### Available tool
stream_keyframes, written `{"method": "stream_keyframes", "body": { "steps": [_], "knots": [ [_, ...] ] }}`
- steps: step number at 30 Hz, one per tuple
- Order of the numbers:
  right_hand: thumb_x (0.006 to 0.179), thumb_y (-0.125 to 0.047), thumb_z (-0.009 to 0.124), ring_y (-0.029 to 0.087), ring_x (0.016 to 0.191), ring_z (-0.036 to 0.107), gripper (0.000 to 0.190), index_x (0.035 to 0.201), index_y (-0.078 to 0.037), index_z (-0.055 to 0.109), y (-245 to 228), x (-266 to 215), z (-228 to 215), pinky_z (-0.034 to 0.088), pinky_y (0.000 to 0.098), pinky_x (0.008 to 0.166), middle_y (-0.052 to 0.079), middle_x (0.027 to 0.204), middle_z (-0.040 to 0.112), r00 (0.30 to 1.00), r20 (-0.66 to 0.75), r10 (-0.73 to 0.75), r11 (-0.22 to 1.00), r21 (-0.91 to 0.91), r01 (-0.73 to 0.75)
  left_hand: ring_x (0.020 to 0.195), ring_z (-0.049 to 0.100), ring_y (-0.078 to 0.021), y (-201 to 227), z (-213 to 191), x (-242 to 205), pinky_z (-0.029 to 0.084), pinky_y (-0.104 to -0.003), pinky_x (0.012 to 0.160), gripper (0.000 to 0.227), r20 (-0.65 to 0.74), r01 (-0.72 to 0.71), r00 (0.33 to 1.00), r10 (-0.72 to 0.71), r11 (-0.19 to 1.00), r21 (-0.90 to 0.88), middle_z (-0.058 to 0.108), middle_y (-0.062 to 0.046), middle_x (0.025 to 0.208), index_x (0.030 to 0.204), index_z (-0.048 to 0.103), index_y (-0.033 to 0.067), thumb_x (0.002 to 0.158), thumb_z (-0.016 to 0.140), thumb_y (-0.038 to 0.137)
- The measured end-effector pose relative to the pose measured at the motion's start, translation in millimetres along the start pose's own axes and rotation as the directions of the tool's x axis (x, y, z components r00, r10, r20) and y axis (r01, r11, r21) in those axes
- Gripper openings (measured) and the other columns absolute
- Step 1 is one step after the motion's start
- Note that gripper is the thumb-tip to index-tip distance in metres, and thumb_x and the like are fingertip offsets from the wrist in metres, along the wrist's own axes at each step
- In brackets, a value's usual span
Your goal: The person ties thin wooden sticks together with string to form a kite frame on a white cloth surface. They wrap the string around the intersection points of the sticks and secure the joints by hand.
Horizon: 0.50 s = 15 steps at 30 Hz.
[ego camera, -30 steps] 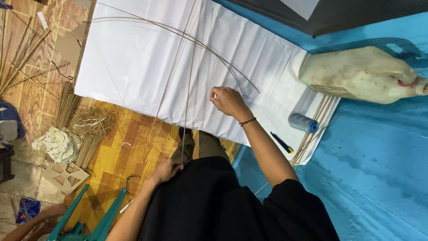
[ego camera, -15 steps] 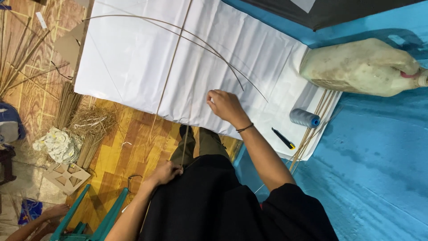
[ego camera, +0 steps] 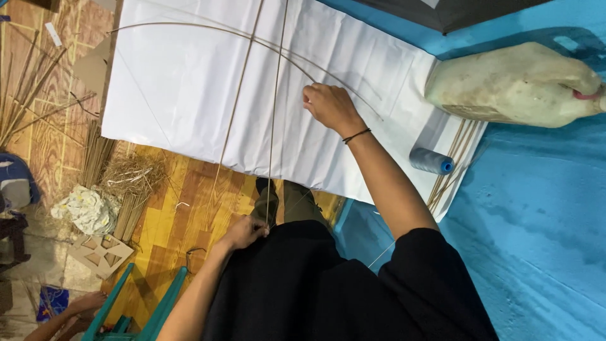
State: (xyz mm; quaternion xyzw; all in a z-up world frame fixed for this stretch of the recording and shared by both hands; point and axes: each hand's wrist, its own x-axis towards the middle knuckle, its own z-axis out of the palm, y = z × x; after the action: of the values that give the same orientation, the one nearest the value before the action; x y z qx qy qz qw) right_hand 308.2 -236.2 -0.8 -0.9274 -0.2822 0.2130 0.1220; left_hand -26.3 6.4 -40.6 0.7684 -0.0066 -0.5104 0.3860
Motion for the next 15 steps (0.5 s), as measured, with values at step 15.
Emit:
{"method": "stream_keyframes", "body": {
  "steps": [15],
  "knots": [
    [0.089, -0.011, 0.059, 0.009, 0.064, 0.052, 0.039, 0.127, -0.008, 0.070, -38.2, -34.6, -2.0, 0.043, 0.0238, 0.063, -0.004, 0.064, 0.049, 0.952, 0.302, -0.044, 0.476, 0.845, -0.246, 0.092, 0.077, -0.0305, -10.8, 7.4, 19.3, 0.058, -0.044, 0.082, 0.028, -0.092, 0.051, 0.996, -0.014, 0.907, 0.418, 0.079, -0.008, 0.086, 0.091, 0.082, 0.0232, 0.090, 0.064, 0.045]
  ]
}}
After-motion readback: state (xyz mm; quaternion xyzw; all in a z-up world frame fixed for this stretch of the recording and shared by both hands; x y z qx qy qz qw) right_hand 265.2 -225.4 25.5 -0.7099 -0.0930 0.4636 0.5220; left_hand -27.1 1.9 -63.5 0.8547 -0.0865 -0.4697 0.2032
